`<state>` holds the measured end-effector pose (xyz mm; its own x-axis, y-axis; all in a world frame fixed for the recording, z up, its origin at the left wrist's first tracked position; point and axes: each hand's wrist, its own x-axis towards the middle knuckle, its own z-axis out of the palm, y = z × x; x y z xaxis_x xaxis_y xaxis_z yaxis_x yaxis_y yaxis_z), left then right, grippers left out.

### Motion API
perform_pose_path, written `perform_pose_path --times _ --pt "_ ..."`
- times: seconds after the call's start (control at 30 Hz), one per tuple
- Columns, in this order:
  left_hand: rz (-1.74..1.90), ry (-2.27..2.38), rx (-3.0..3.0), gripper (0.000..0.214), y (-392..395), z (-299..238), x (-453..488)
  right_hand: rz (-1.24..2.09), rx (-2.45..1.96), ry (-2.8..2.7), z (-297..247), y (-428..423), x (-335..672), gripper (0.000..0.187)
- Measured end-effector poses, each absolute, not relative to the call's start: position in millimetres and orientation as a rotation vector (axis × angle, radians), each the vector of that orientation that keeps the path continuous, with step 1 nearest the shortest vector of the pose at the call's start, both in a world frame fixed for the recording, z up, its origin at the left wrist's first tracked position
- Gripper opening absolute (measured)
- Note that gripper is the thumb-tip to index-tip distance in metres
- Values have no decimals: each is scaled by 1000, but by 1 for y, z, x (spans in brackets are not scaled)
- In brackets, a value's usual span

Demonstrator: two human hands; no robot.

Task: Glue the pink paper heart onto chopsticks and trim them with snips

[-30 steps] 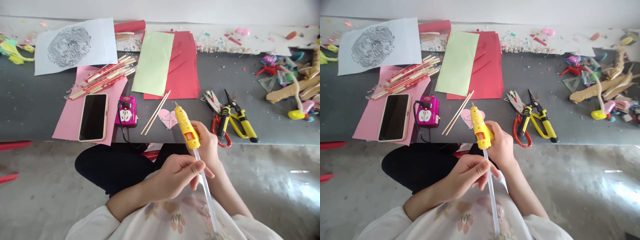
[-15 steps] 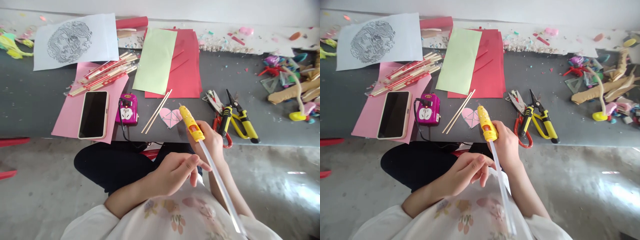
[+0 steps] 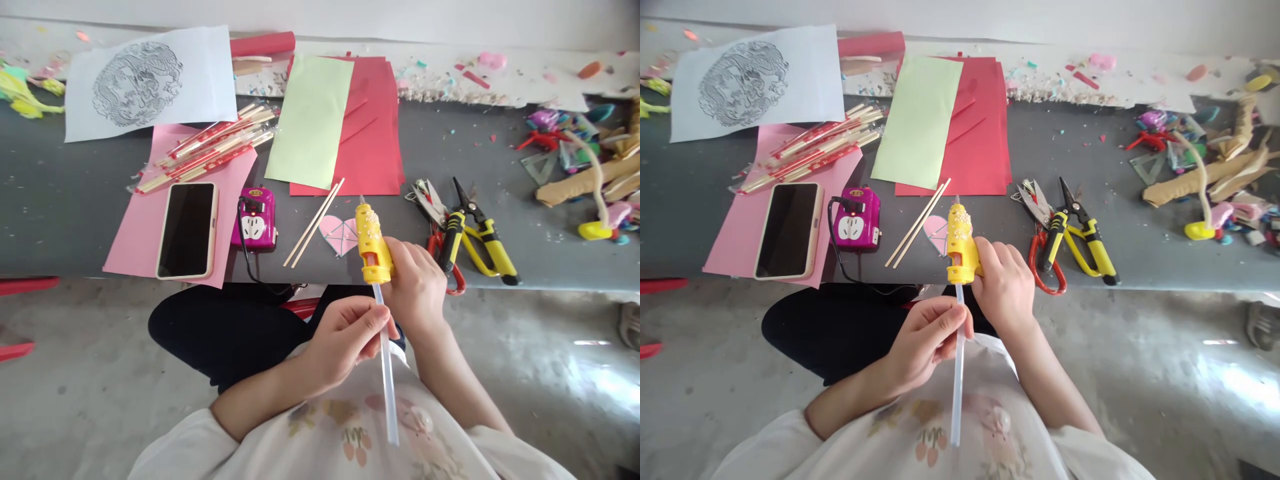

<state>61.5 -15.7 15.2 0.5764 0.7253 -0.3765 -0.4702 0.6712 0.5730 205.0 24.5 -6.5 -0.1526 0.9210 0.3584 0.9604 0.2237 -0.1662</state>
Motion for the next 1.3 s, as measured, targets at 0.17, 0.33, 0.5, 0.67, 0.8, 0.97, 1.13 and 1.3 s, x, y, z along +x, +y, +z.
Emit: perform_pose_path --times 0.17,0.33,0.5,0.67,0.8,0.97,1.13,1.3 --pt "799 664 326 38 -25 18 64 -202 -1710 -2145 -4 23 201 25" --pt "805 703 305 38 -27 22 62 -182 -1676 -2142 -5 21 203 26" --pt "793 689 280 38 -29 24 62 -180 -1671 -2094 -5 19 206 28" --pt "793 636 277 36 -28 24 65 -91 -1667 -2087 -6 17 201 26" --pt "807 552 350 34 -22 23 66 95 -1743 -1980 -4 18 193 23" --pt "766 483 496 41 -18 22 64 304 -1881 -1845 5 21 192 22" --pt "662 500 623 56 -17 20 59 514 -2022 -1749 11 26 204 29" --pt "696 627 707 54 -12 18 48 617 -2038 -1821 11 25 210 36"
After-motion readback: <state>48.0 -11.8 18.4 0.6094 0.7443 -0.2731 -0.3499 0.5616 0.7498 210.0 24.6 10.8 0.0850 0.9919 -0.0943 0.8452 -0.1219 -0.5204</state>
